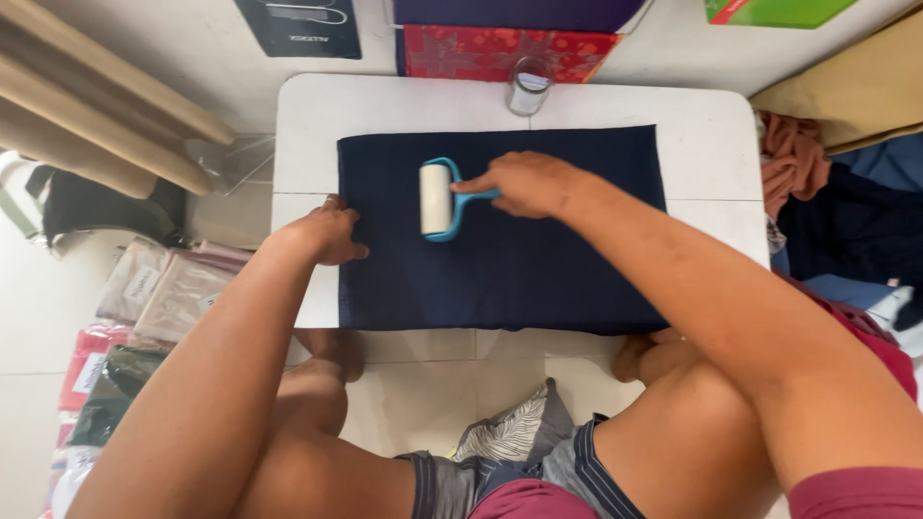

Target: Cleaning a dark piece of cloth with a lint roller and folding it on a small table.

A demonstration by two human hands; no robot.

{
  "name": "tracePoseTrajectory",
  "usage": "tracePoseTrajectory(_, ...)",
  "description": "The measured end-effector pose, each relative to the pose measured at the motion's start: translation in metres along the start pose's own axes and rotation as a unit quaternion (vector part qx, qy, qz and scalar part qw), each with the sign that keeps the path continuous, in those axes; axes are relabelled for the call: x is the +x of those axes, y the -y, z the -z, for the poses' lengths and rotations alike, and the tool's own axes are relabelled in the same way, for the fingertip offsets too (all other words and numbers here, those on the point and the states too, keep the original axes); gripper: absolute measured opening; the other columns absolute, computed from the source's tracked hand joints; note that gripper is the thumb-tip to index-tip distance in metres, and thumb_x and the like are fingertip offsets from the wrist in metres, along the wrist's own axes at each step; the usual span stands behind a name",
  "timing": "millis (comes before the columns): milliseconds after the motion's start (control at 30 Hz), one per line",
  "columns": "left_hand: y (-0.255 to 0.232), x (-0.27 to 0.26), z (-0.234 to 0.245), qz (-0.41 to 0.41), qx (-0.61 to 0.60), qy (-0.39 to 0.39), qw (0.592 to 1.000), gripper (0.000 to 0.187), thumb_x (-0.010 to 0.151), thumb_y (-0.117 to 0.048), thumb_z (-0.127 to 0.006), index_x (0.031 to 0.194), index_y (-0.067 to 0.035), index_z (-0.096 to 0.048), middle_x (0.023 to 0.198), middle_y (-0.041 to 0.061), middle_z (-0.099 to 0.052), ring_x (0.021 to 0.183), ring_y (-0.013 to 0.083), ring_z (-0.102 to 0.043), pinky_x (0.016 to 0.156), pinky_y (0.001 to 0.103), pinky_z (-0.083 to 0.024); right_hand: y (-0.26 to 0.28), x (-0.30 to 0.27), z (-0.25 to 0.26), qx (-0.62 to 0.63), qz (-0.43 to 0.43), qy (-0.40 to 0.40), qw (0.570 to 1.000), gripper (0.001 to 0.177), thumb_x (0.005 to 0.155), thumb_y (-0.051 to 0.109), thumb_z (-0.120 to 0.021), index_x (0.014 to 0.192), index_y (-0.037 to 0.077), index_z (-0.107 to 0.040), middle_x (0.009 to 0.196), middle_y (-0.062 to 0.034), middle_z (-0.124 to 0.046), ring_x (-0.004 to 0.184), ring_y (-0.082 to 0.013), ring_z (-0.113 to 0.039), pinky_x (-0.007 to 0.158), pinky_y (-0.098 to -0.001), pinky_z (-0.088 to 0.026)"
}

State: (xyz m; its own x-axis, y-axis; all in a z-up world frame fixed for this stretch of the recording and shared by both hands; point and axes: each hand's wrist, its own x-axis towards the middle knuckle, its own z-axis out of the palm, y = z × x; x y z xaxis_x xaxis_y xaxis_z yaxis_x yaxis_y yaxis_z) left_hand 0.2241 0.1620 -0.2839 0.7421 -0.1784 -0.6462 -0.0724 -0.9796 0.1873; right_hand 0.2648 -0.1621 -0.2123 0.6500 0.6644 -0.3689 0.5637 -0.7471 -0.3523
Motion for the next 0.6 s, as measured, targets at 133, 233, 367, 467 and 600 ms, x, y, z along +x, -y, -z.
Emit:
tracePoseTrajectory(133, 0.005, 0.011, -0.011, 0.005, 0.021, 0.006, 1.000, 0.078, 0.087, -0.046, -0.074, 0.148, -0.002, -0.053, 0.156, 0.028, -0.040, 0.139, 0.0474, -0.049, 0.114, 0.055, -0.046, -0.051, -0.058, 0.019, -0.009, -0.087, 0.028, 0.996, 0.057, 0.088, 0.006, -0.069, 0.134, 0.038, -0.068, 0.118, -0.0205, -0.074, 0.113, -0.0462, -0.068, 0.099, -0.0546, -0.054)
tracePoseTrajectory(233, 0.005, 0.009, -0.011, 0.002, 0.025, -0.004, 1.000, 0.078, 0.086, -0.047, -0.076, 0.147, -0.003, -0.056, 0.154, 0.028, -0.042, 0.137, 0.0479, -0.052, 0.113, 0.053, -0.047, -0.107, -0.098, 0.012, -0.043, -0.186, 0.031, 0.981, 0.058, 0.087, 0.005, -0.070, 0.129, 0.045, -0.070, 0.120, -0.0158, -0.076, 0.112, -0.0428, -0.070, 0.100, -0.0506, -0.055)
tracePoseTrajectory(367, 0.007, 0.012, -0.015, 0.006, 0.034, -0.018, 0.999, 0.076, 0.085, -0.045, -0.077, 0.146, -0.006, -0.058, 0.152, 0.028, -0.045, 0.134, 0.0474, -0.055, 0.108, 0.052, -0.052, -0.163, -0.152, 0.005, -0.117, -0.331, 0.040, 0.936, 0.061, 0.089, 0.004, -0.067, 0.126, 0.054, -0.071, 0.109, -0.0116, -0.082, 0.100, -0.0377, -0.077, 0.092, -0.0449, -0.060)
tracePoseTrajectory(467, 0.008, 0.012, -0.015, 0.002, 0.033, -0.030, 0.999, 0.072, 0.085, -0.041, -0.079, 0.144, -0.003, -0.061, 0.149, 0.031, -0.048, 0.132, 0.0471, -0.058, 0.106, 0.052, -0.053, -0.177, -0.176, 0.002, -0.135, -0.357, 0.020, 0.924, 0.060, 0.088, 0.003, -0.065, 0.125, 0.050, -0.073, 0.100, -0.0108, -0.083, 0.088, -0.0363, -0.079, 0.084, -0.0425, -0.062)
tracePoseTrajectory(600, 0.002, 0.011, -0.004, 0.013, 0.034, -0.040, 0.999, 0.076, 0.086, -0.041, -0.078, 0.148, -0.004, -0.056, 0.148, 0.030, -0.049, 0.131, 0.0468, -0.059, 0.105, 0.054, -0.054, -0.176, -0.170, 0.001, -0.144, -0.286, -0.015, 0.947, 0.057, 0.091, 0.008, -0.065, 0.125, 0.053, -0.071, 0.111, -0.0091, -0.080, 0.099, -0.0371, -0.076, 0.092, -0.0480, -0.061)
